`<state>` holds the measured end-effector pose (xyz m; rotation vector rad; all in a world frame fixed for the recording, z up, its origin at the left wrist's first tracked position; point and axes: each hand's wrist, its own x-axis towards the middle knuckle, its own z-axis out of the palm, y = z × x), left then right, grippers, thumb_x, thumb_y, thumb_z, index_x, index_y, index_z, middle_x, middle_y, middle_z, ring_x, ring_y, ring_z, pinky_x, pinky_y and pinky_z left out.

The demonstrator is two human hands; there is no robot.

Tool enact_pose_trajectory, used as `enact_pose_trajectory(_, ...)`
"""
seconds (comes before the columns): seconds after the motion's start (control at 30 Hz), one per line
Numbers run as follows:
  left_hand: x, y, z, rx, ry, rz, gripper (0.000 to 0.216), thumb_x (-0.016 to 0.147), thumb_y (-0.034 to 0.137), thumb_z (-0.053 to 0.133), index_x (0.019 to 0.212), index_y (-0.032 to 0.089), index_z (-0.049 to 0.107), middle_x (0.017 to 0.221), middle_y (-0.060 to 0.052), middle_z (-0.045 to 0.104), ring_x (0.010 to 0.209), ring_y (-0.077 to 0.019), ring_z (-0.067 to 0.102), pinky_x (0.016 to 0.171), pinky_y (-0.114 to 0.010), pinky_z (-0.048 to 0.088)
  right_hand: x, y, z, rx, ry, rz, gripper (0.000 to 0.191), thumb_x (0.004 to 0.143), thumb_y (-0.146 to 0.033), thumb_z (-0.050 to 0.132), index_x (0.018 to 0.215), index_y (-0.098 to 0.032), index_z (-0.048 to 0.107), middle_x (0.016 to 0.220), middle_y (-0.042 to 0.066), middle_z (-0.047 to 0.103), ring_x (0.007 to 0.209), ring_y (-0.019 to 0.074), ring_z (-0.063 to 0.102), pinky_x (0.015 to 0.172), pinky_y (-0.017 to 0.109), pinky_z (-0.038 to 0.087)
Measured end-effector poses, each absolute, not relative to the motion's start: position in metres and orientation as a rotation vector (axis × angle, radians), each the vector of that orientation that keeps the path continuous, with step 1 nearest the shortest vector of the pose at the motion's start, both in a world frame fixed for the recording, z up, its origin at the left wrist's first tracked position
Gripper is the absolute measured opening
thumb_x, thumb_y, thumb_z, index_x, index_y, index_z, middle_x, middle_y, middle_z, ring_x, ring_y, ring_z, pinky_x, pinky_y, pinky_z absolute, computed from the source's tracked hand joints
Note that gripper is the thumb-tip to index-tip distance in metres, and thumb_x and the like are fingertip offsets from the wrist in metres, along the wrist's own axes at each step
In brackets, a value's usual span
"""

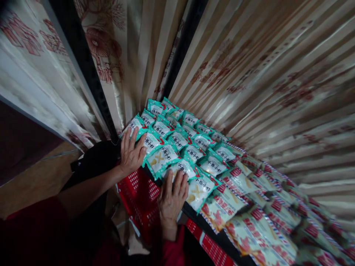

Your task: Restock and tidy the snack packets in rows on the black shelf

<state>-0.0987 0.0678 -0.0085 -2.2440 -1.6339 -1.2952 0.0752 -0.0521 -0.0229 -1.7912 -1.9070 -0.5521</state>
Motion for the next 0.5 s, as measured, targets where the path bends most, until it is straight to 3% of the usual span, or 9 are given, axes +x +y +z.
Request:
enact_pose_trajectory(0.17,-0.1038,0.0646,-0.0047,-2.23,-1.614,-1.354,0.051,0.095,0.032,0.035,0.145,0.025,0.033,0.159,-0.001,-0.001,0.144,-0.0337,0.002,0.114,-0.056,0.015,0.0695,-0.0555,-0.0211,-1.818,-1.868,-0.592,0.066,0.093,-0.023,0.047,0.15,-0.031,0.015,0.159,0.01,0.001,0.142,0.0421,0.01,0.102,0.068,0.029)
enact_pose_trajectory(0.5,-0.1018,0.0633,-0.0051,-2.307,-1.632,-1.26,0.049,0.095,0.033,0.035,0.143,0.024,0.037,0.159,-0.003,0.007,0.144,-0.0321,0.006,0.115,-0.054,0.014,0.073,-0.0536,-0.0284,-1.889,-1.875,-0.595,0.065,0.094,-0.024,0.046,0.15,-0.027,0.014,0.158,0.014,0.007,0.143,0.0381,0.014,0.104,0.064,0.029)
